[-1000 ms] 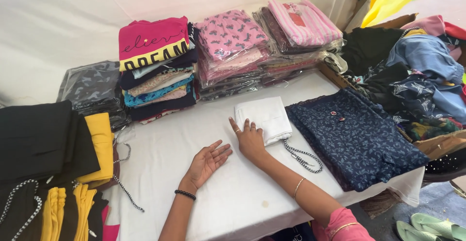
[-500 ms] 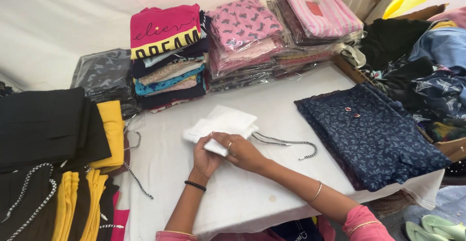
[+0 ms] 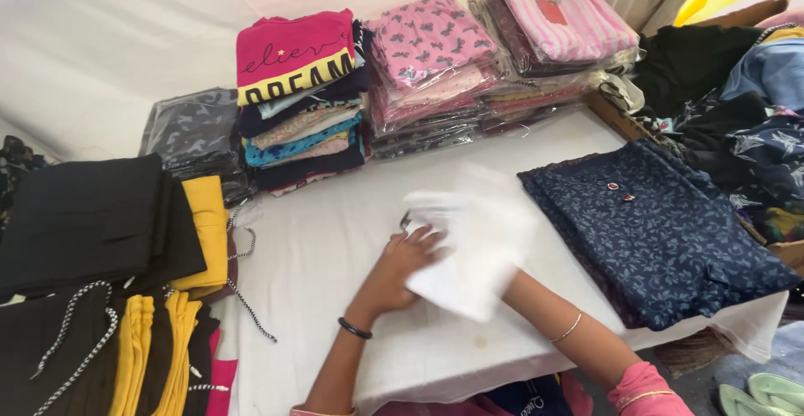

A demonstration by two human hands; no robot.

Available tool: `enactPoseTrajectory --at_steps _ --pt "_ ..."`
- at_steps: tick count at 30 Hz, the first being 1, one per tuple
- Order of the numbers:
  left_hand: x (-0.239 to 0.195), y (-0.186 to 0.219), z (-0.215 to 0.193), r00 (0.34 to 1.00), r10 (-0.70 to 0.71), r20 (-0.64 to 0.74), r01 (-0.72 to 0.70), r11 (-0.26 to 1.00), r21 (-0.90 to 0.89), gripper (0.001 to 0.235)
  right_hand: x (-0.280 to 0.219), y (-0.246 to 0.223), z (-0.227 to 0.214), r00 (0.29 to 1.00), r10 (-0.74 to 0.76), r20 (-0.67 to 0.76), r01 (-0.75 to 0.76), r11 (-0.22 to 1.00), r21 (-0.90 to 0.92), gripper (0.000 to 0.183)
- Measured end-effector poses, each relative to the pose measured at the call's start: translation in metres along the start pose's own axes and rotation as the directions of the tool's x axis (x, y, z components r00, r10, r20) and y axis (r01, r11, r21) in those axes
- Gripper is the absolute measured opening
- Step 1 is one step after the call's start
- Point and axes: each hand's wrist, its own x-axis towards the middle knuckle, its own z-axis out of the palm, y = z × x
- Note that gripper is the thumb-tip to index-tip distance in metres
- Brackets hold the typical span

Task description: The person folds a pair of dark blue patterned shorts on a white table, then folds a pair of white shorts with a drawstring. The person arranges the drawstring on the folded white shorts before placing them on a stack.

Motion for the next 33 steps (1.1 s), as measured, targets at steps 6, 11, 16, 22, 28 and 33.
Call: enactPoseTrajectory --at_steps 6,11,16,22,28,33 --pt "0.011 0.028 0.020 0.995 0.024 0.097 -0.085 0.716 0.693 0.093 -0.023 -0.001 -0.006 0.948 -0.299 0.111 0.307 0.949 -0.073 0.069" --pt "0.013 -0.007 0.028 0.807 -0.551 -0.210 0.323 0.711 -0.624 0.115 -0.035 -0.009 -0.004 0.823 -0.515 0.242 0.550 0.828 -0.108 0.071" --pt "0.005 0.004 0.044 0.931 -0.202 0.303 0.244 -0.269 -0.932 0.101 -0.056 -0.011 0.009 0.702 -0.647 0.298 0.712 0.627 -0.316 0.080" --pt "0.005 0.003 0.053 0.813 -0.463 0.354 0.483 0.195 -0.854 0.077 -0.027 -0.012 -0.012 0.777 -0.609 0.157 0.520 0.762 0.385 0.073" --pt "-0.001 -0.010 0.028 0.855 -0.469 0.220 0.331 0.168 -0.929 0.078 -0.008 -0.040 -0.013 0.857 -0.508 -0.088 0.463 0.683 0.565 0.063" --pt "-0.005 -0.003 0.014 0.930 -0.309 0.201 0.225 0.044 -0.973 0.080 0.025 -0.029 -0.047 0.851 -0.520 -0.071 0.453 0.660 0.599 0.057"
